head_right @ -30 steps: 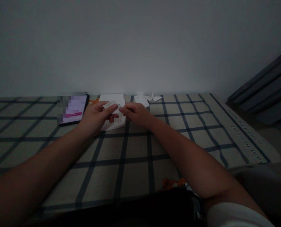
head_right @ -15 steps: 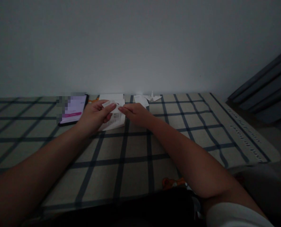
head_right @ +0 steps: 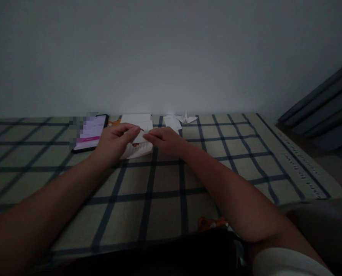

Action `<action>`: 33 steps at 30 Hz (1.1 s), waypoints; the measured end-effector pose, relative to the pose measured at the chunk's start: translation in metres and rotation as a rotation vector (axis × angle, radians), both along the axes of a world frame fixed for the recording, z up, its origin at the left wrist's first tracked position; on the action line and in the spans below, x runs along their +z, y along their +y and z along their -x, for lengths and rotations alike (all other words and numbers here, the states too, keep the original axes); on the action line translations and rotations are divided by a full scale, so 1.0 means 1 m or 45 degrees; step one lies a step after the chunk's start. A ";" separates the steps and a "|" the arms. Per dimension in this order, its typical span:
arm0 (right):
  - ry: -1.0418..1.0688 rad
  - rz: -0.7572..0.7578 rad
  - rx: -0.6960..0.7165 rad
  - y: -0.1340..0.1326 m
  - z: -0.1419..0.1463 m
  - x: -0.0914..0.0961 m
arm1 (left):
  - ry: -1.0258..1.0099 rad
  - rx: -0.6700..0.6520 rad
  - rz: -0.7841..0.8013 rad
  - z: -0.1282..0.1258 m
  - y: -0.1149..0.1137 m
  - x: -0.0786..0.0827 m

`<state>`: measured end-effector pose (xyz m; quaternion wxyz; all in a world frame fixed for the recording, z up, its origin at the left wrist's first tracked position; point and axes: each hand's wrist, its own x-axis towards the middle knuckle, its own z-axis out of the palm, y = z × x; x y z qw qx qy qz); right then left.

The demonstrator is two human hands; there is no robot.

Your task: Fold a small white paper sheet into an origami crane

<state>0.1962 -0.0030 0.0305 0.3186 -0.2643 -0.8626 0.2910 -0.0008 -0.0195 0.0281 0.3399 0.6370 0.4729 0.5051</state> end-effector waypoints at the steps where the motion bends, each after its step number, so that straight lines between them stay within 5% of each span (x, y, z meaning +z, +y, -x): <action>1: -0.008 0.011 0.008 0.000 0.000 0.001 | -0.050 -0.007 0.011 0.000 0.002 -0.003; 6: -0.044 0.048 0.000 0.000 0.001 -0.001 | -0.421 -0.111 0.240 -0.002 0.006 -0.014; 15: 0.090 -0.025 -0.205 0.007 -0.001 -0.007 | -0.401 -0.138 0.296 -0.001 0.009 -0.004; 23: 0.162 0.242 -0.169 0.007 -0.002 -0.011 | -0.194 -0.043 0.166 -0.002 0.004 0.003; 33: 0.137 -0.005 -0.217 0.013 -0.006 -0.011 | -0.215 -0.153 0.303 -0.005 0.005 -0.002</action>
